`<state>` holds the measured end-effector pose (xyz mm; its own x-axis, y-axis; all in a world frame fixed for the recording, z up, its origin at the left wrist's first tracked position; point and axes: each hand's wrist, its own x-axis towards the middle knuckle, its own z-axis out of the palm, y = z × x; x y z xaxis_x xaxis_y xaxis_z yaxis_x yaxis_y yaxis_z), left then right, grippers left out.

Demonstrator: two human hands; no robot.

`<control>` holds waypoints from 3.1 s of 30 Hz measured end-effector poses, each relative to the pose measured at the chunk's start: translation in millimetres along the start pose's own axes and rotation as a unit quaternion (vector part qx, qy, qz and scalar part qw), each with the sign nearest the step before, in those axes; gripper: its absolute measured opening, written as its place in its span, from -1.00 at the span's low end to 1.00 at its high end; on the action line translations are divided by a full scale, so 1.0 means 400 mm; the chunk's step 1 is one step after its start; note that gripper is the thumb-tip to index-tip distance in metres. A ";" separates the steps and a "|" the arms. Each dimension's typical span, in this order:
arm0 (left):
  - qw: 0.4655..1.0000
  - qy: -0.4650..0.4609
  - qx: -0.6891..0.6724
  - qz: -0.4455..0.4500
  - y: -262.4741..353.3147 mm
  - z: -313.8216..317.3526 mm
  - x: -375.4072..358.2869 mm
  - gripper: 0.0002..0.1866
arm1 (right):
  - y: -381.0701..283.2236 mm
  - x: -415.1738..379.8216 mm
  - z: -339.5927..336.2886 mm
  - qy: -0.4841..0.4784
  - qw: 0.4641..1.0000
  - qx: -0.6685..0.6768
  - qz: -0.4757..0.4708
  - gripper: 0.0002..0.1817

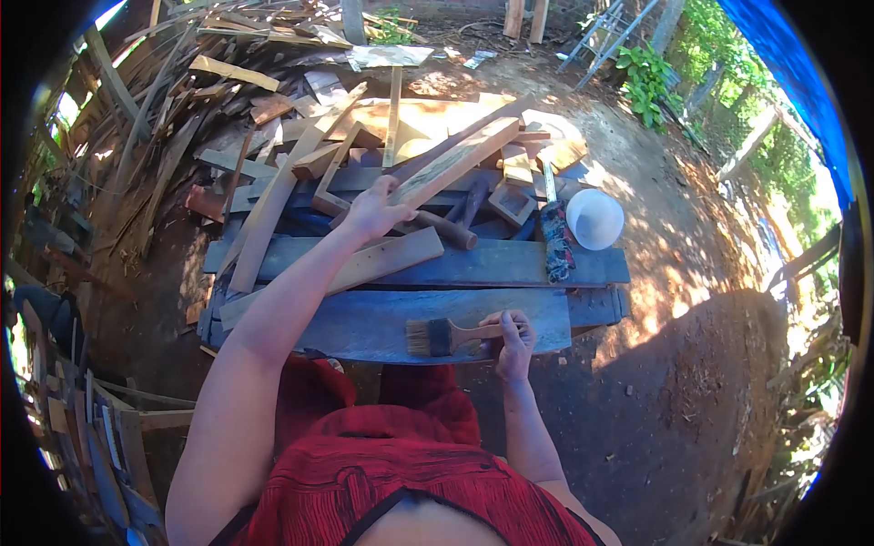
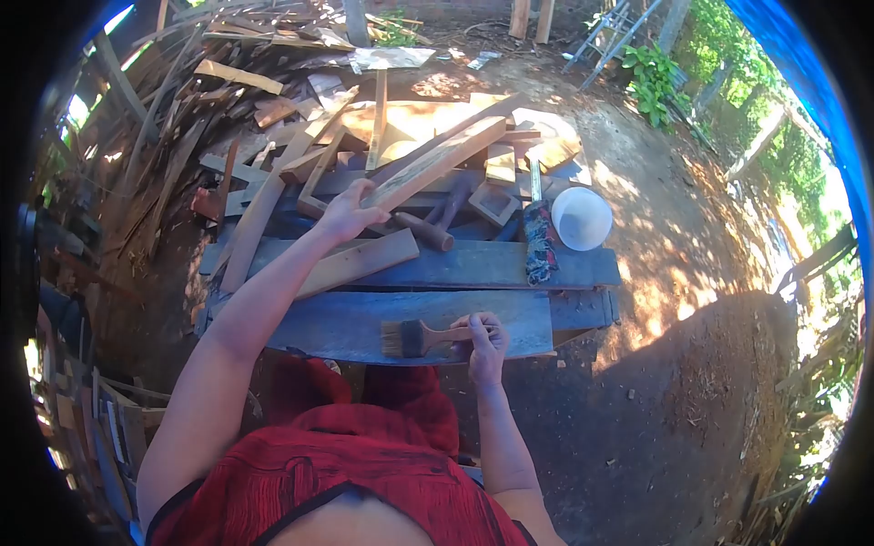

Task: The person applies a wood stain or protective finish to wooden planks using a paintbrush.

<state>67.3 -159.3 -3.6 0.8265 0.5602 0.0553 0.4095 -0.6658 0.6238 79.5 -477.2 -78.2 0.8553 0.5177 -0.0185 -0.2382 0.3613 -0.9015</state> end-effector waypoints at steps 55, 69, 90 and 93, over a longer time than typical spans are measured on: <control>0.705 0.010 -0.656 -0.268 -0.340 -0.300 -0.677 -0.38 | -0.001 0.007 0.022 0.021 0.999 -0.003 0.026 -0.77; 0.749 0.137 -0.628 -0.162 -0.431 -0.244 -0.655 -0.50 | -0.002 0.000 0.031 0.026 1.000 0.000 0.017 -0.87; 0.719 0.067 -0.669 -0.175 -0.357 -0.253 -0.696 -0.24 | -0.183 0.085 0.190 0.064 0.989 -0.108 -0.074 -0.76; 0.699 0.162 -0.674 -0.175 -0.343 -0.227 -0.692 -0.35 | -0.254 0.149 0.294 0.020 0.968 -0.178 -0.177 -0.78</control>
<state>-252.6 -178.1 -33.7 0.5458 0.8005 -0.2476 -0.3523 0.4874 0.7990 100.5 -392.0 63.2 0.8730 0.3784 0.3078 0.2394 0.2174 -0.9463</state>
